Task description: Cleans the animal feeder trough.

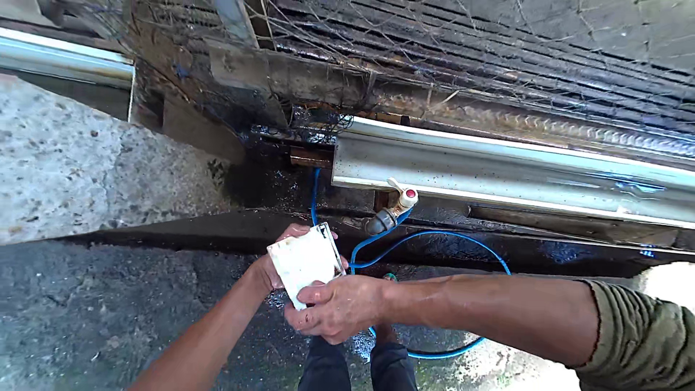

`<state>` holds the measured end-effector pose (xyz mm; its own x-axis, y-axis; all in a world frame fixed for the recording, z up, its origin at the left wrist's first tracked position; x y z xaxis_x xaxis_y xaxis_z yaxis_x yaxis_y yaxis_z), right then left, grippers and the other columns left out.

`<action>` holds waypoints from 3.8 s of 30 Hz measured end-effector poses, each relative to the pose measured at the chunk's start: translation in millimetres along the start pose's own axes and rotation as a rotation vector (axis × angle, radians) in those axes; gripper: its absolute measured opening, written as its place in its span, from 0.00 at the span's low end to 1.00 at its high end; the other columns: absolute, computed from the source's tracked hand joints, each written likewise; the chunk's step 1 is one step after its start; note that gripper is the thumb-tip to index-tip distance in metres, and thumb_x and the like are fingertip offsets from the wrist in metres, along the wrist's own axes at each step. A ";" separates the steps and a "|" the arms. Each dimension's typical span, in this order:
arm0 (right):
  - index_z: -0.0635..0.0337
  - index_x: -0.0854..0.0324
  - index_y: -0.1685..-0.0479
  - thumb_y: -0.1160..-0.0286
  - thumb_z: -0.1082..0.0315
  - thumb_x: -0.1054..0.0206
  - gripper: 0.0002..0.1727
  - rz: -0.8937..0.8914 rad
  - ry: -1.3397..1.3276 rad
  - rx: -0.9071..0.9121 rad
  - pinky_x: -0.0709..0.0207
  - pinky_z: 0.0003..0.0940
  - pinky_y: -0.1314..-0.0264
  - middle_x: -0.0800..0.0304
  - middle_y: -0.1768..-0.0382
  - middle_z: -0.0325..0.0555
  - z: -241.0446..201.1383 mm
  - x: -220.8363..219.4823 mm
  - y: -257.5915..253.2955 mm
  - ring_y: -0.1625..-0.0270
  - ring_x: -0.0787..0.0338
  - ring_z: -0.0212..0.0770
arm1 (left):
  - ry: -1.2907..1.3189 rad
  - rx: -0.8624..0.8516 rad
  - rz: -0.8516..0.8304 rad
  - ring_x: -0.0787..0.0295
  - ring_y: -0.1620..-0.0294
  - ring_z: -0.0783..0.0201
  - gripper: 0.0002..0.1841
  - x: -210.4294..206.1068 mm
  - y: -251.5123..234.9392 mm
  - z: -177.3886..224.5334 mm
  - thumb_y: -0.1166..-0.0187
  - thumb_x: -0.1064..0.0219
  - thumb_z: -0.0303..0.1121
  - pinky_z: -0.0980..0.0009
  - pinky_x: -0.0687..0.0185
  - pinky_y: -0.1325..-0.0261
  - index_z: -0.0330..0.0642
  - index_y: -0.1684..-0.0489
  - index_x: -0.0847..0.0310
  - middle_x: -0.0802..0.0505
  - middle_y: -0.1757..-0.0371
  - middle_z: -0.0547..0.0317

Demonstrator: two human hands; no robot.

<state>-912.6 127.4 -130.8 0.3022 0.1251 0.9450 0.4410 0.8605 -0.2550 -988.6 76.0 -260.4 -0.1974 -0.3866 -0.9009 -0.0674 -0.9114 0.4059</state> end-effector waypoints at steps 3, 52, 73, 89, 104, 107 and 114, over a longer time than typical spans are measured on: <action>0.57 0.08 0.44 0.17 0.78 0.45 0.19 -0.155 -0.332 -0.101 0.36 0.41 0.10 0.12 0.27 0.39 -6.4 4.9 11.2 0.18 0.21 0.40 | 0.033 -0.230 -0.036 0.09 0.42 0.34 0.43 6.1 3.4 21.6 0.41 0.22 0.58 0.40 0.09 0.48 0.61 0.19 0.30 0.11 0.34 0.36; 0.66 0.16 0.32 0.11 0.70 0.43 0.17 -0.111 -0.530 -1.164 0.19 0.59 0.33 0.08 0.46 0.65 240.9 -97.1 162.5 0.40 0.08 0.64 | -0.712 -0.720 0.685 0.14 0.55 0.82 0.28 20.3 -112.1 155.1 0.27 0.42 0.34 0.81 0.15 0.50 0.40 0.24 0.31 0.11 0.50 0.69; 0.57 0.22 0.20 0.07 0.61 0.47 0.23 -0.086 -0.529 -1.212 0.35 0.62 0.17 0.15 0.29 0.61 231.5 -81.9 179.3 0.23 0.20 0.62 | -0.824 -0.565 0.602 0.28 0.20 0.69 0.39 11.2 -120.3 155.1 0.22 0.40 0.38 0.68 0.29 0.22 0.45 0.06 0.47 0.31 0.11 0.54; 0.66 0.13 0.66 0.15 0.44 0.49 0.32 -0.269 -0.525 -0.970 0.23 0.51 0.79 0.14 0.69 0.54 137.6 -50.2 292.5 0.75 0.13 0.52 | -0.775 -0.518 0.505 0.36 0.15 0.71 0.44 6.4 -125.8 145.7 0.21 0.47 0.50 0.66 0.33 0.18 0.58 0.02 0.64 0.41 0.07 0.59; 0.63 0.21 0.77 0.15 0.54 0.45 0.25 -0.194 -0.492 -0.825 0.28 0.43 0.86 0.19 0.79 0.47 136.1 -53.4 295.2 0.83 0.18 0.46 | -0.479 -0.682 0.582 0.11 0.49 0.78 0.23 6.3 -135.5 136.9 0.21 0.47 0.45 0.73 0.11 0.46 0.54 0.27 0.34 0.10 0.49 0.72; 0.63 0.21 0.76 0.14 0.53 0.46 0.25 -0.199 -0.493 -0.822 0.27 0.43 0.85 0.19 0.78 0.48 135.3 -54.0 295.1 0.82 0.17 0.46 | -0.463 -0.803 0.462 0.08 0.47 0.75 0.16 -3.3 -134.6 139.5 0.13 0.51 0.48 0.70 0.10 0.42 0.55 0.39 0.25 0.06 0.51 0.72; 0.62 0.21 0.76 0.14 0.52 0.45 0.26 -0.183 -0.467 -0.822 0.28 0.42 0.85 0.20 0.78 0.47 133.8 -54.9 294.2 0.82 0.18 0.46 | -0.406 -0.850 0.394 0.13 0.32 0.69 0.35 2.1 -132.2 141.8 0.09 0.76 0.59 0.63 0.16 0.28 0.52 0.20 0.31 0.09 0.33 0.65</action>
<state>-912.5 439.8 -230.3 -0.1188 0.3599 0.9254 0.9559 0.2935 0.0086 -1118.7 215.6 -294.1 -0.3825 -0.7478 -0.5426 0.7591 -0.5892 0.2768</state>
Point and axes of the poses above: each hand's wrist, its own y-axis away from the middle knuckle, its own x-axis out of the back of the hand, z = x × y, the point moved 6 cm from there along -y, towards the middle knuckle
